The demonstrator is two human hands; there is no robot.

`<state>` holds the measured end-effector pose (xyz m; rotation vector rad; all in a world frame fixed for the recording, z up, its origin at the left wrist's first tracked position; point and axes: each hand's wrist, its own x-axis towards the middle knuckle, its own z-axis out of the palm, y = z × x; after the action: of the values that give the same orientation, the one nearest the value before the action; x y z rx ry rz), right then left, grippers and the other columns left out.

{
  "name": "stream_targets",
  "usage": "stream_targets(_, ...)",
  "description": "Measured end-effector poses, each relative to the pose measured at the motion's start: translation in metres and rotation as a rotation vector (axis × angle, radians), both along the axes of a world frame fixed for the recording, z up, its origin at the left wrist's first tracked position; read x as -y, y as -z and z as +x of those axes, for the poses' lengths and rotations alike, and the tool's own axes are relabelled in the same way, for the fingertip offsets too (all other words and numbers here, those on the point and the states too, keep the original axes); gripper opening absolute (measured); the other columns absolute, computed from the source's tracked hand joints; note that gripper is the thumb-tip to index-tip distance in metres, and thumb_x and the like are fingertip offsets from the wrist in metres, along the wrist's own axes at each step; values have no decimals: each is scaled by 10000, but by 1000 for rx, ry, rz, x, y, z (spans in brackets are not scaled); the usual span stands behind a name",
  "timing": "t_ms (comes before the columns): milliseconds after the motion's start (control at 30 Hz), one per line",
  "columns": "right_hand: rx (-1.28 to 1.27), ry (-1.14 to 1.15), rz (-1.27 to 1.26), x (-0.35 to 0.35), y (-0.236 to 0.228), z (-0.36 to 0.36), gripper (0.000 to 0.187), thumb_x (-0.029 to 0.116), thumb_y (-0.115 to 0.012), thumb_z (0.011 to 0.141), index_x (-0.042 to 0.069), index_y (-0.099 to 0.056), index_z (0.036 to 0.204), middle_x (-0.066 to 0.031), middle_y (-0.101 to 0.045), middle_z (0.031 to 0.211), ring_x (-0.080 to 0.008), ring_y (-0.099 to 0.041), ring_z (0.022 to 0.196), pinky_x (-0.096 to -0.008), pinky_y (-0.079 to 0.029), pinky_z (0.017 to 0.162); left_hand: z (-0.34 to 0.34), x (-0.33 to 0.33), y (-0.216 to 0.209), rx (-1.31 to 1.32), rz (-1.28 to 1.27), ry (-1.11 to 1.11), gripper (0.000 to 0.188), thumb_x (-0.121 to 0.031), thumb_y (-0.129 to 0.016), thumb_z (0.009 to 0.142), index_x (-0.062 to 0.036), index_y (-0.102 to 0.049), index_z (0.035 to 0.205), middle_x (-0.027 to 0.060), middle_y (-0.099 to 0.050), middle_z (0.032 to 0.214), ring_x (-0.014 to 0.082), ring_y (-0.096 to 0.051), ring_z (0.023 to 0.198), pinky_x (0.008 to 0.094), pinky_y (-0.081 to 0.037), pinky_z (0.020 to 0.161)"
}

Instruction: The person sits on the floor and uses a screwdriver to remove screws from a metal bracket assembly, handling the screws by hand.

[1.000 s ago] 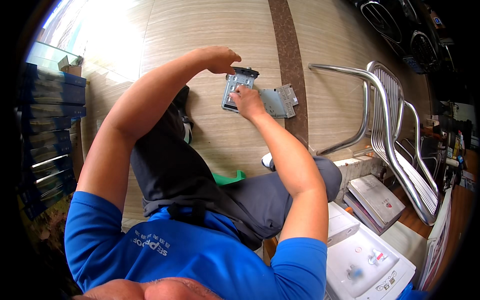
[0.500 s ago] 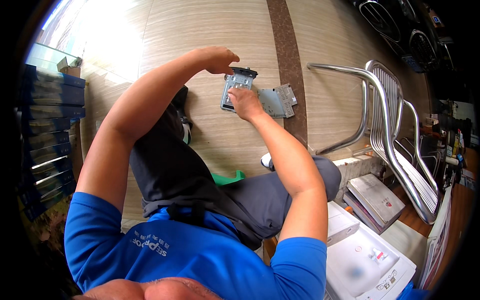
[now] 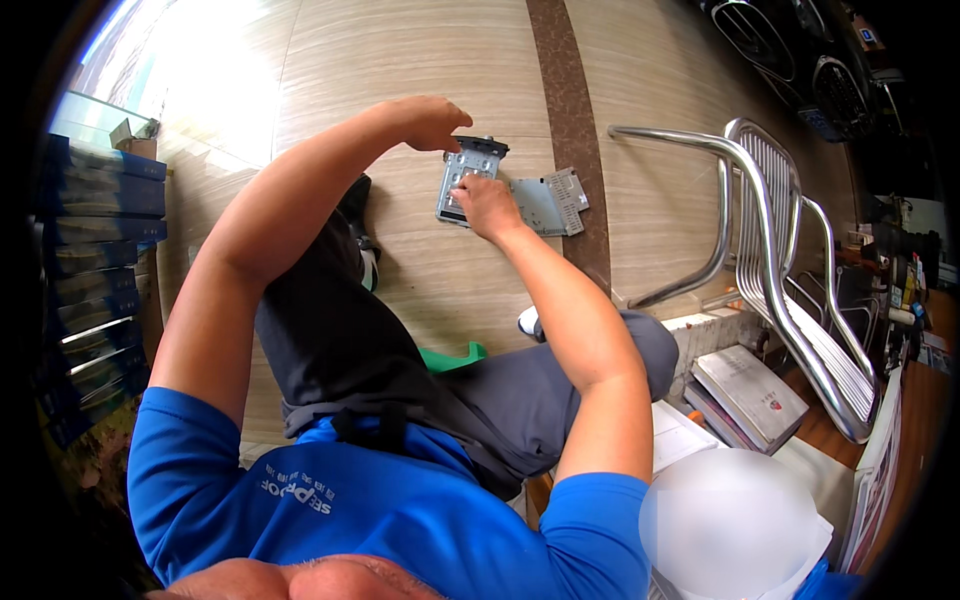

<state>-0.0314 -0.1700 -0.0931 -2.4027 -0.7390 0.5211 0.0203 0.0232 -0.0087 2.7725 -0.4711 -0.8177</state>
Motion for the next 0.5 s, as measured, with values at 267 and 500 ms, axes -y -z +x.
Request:
stream_targets(267, 124, -86, 85, 2, 10, -1, 216, 195, -574, 909, 62, -670, 1050, -184, -679, 991, -356, -641, 945, -435, -502, 840, 1, 2, -1, -16, 22, -2, 587, -335, -658, 869, -101, -487, 1379, 141, -604, 1265, 337, -539, 1198, 435, -443, 993)
stream_targets(500, 28, -103, 116, 1, 3, -5, 217, 210, -590, 908, 50, -678, 1026, -184, -683, 961, -352, -645, 935, -432, -503, 818, -1, 4, -7, -25, 32, 2, 573, -330, -658, 873, -106, -492, 1374, 145, -595, 1275, 344, -536, 1198, 449, -445, 984)
